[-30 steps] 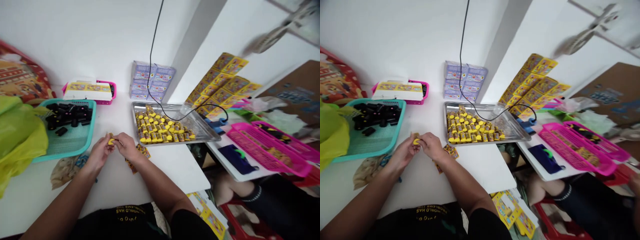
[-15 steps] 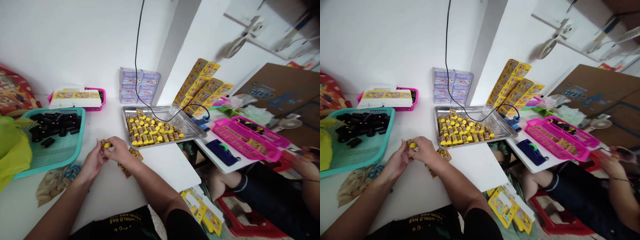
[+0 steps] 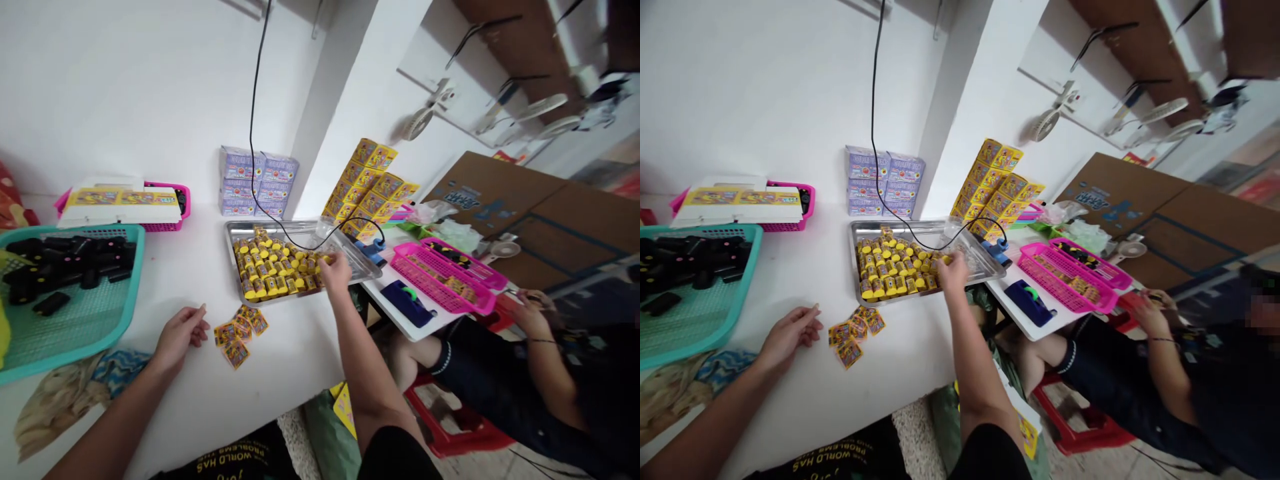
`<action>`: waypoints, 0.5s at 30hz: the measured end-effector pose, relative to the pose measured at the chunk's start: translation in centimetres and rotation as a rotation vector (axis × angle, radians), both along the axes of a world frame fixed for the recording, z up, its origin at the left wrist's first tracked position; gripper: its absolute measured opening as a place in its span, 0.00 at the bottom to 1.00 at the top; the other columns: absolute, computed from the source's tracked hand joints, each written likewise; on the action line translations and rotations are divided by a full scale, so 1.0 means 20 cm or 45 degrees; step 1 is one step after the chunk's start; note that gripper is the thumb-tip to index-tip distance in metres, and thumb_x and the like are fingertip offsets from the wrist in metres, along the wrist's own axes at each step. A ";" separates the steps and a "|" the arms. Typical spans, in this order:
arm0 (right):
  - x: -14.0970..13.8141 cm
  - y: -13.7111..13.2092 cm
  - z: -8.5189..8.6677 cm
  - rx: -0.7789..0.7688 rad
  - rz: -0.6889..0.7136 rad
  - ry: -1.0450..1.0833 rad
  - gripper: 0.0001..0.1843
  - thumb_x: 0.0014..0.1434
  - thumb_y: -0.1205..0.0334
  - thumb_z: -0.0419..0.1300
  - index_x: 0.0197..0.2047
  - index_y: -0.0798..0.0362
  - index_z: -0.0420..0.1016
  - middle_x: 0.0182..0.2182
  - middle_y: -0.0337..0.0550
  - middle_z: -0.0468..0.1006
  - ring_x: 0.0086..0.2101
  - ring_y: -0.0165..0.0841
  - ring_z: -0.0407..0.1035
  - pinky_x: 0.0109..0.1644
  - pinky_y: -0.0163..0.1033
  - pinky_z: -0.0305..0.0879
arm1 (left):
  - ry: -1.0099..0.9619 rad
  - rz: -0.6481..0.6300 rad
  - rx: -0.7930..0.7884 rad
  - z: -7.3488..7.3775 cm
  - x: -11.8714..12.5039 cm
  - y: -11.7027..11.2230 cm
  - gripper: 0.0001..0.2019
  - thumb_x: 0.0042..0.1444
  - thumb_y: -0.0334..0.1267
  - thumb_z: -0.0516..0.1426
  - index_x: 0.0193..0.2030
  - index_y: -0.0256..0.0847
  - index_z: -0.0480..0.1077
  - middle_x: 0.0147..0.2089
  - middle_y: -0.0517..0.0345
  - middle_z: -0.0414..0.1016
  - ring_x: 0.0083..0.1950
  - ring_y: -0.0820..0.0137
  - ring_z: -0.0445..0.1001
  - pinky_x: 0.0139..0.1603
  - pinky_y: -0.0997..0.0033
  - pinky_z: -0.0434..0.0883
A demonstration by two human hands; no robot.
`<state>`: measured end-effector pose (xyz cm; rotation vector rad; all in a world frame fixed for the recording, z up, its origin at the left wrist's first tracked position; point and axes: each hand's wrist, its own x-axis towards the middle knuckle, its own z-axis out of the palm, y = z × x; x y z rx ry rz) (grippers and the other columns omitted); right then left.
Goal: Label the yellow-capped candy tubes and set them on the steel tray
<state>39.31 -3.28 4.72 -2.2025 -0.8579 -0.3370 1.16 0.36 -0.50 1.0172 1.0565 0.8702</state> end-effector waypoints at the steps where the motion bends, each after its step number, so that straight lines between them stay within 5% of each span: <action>1: 0.08 -0.05 -0.01 -0.019 -0.032 -0.004 0.17 0.51 0.56 0.59 0.42 0.56 0.71 0.31 0.48 0.78 0.32 0.40 0.71 0.38 0.42 0.64 | 0.010 -0.009 0.012 0.00 0.00 0.00 0.24 0.39 0.57 0.65 0.29 0.37 0.68 0.23 0.58 0.72 0.20 0.75 0.67 0.19 0.78 0.60; 6: 0.28 -0.13 -0.08 -0.102 -0.001 -0.048 0.18 0.51 0.57 0.61 0.44 0.56 0.71 0.33 0.49 0.78 0.34 0.39 0.70 0.41 0.42 0.63 | 0.064 -0.064 0.116 -0.01 0.02 -0.02 0.23 0.40 0.57 0.65 0.28 0.37 0.68 0.23 0.59 0.71 0.20 0.75 0.67 0.18 0.78 0.59; 15: 0.26 -0.10 -0.06 -0.165 0.045 -0.155 0.10 0.52 0.62 0.59 0.37 0.58 0.75 0.40 0.53 0.76 0.44 0.40 0.66 0.48 0.41 0.60 | 0.114 -0.117 0.072 0.02 -0.02 -0.05 0.25 0.40 0.59 0.63 0.29 0.38 0.66 0.24 0.59 0.72 0.22 0.74 0.68 0.22 0.76 0.63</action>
